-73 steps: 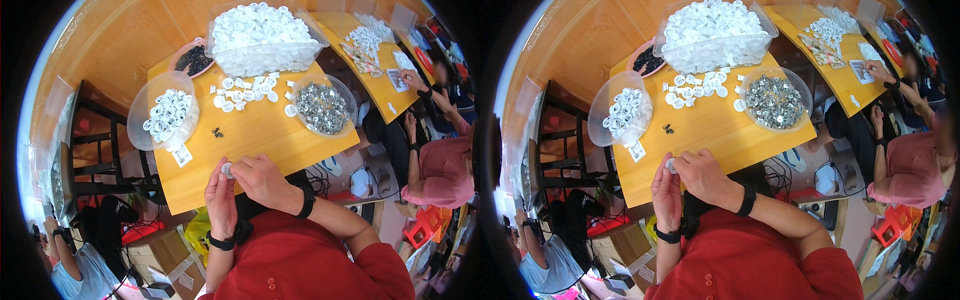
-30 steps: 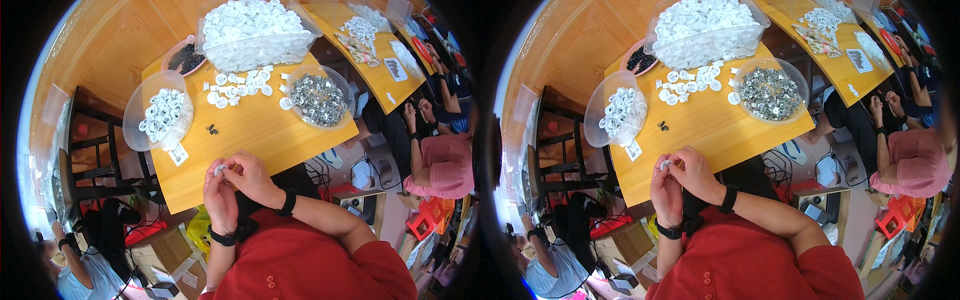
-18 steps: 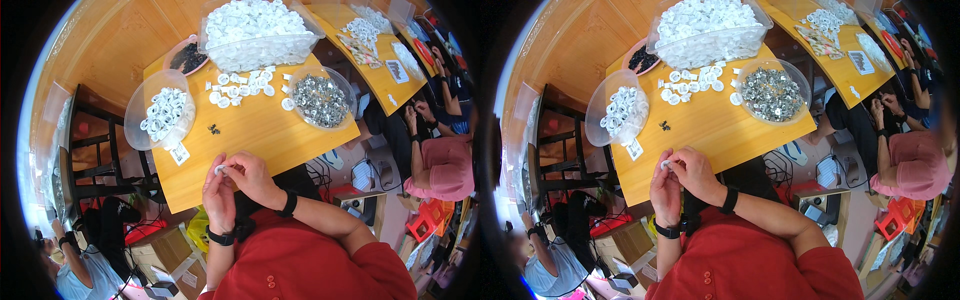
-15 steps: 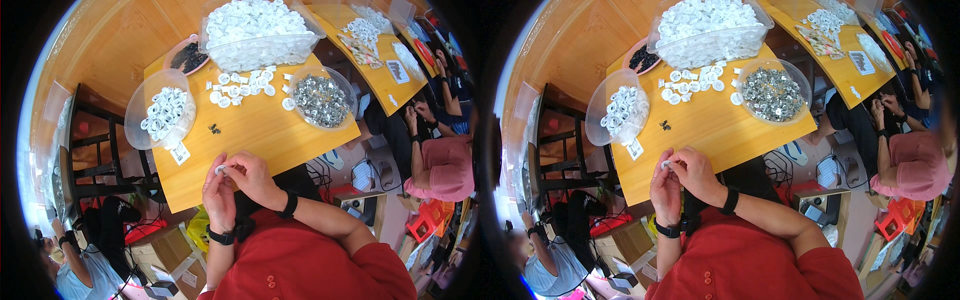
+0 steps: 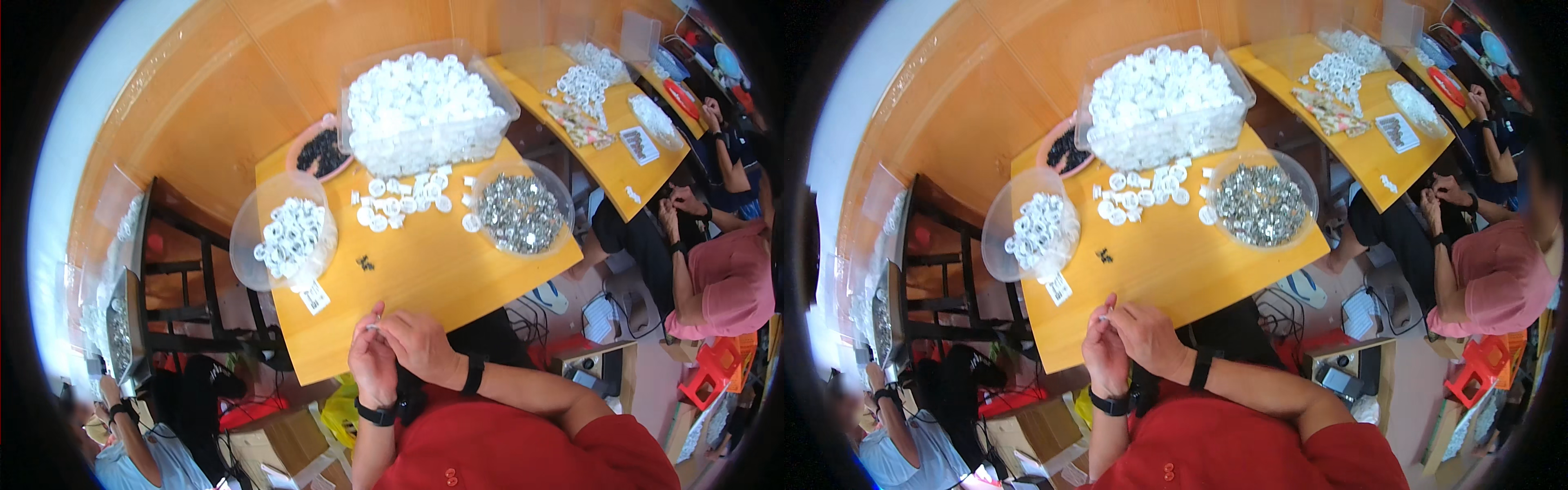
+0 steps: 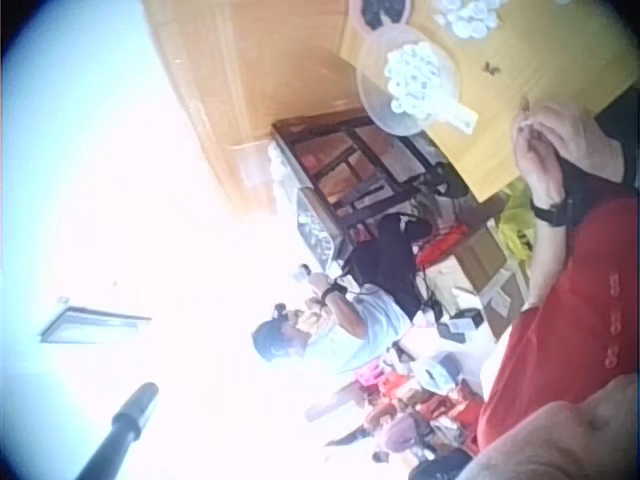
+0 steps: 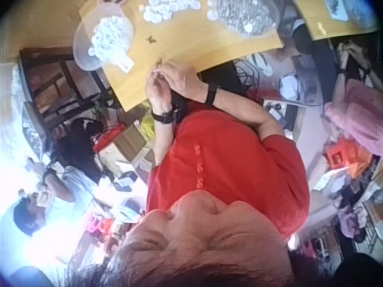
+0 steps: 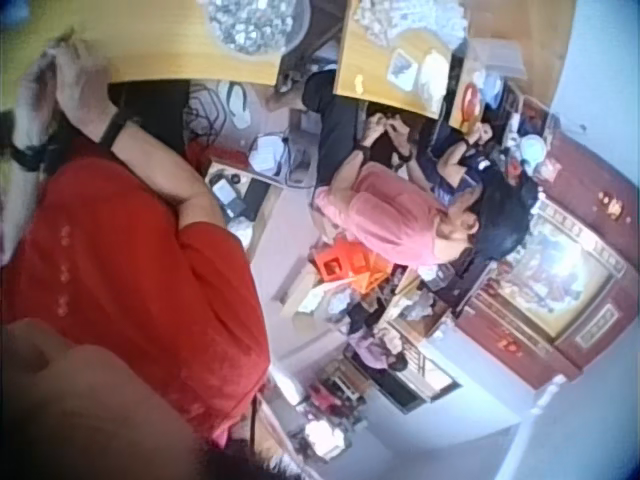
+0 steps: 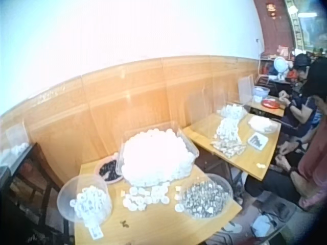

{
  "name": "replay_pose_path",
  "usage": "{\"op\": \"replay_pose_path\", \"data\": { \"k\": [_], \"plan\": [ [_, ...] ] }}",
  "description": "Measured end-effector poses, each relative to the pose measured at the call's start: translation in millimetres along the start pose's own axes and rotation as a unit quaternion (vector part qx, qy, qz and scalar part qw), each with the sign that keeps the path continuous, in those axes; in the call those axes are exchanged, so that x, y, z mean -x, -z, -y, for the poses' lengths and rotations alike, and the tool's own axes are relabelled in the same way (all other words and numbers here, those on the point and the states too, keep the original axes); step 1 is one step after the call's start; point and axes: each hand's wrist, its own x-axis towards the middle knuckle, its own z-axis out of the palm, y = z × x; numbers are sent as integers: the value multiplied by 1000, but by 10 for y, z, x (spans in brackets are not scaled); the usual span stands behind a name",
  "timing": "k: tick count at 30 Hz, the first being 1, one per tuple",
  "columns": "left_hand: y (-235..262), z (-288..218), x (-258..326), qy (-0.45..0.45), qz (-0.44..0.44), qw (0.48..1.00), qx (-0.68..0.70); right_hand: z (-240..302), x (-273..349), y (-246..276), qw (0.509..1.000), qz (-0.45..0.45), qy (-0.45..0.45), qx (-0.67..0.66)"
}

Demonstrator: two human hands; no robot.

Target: Assembling small plastic components by inserting black pieces into white caps.

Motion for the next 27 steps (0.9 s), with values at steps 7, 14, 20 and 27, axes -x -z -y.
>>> {"op": "replay_pose_path", "data": {
  "k": [7,14,20,27],
  "plan": [
    [-172,-51,15,68,8,995,-78,-63,-41,94,973,7,-156,-170],
    [-133,-69,-5,40,13,994,-105,-48,-65,54,994,-1,-54,-94],
    [-238,-67,-37,67,-26,987,-145,-97,-85,97,984,-1,-111,-142],
    [-466,62,-29,-5,-24,972,-235,-254,-146,201,920,12,-249,-301]
  ]
}}
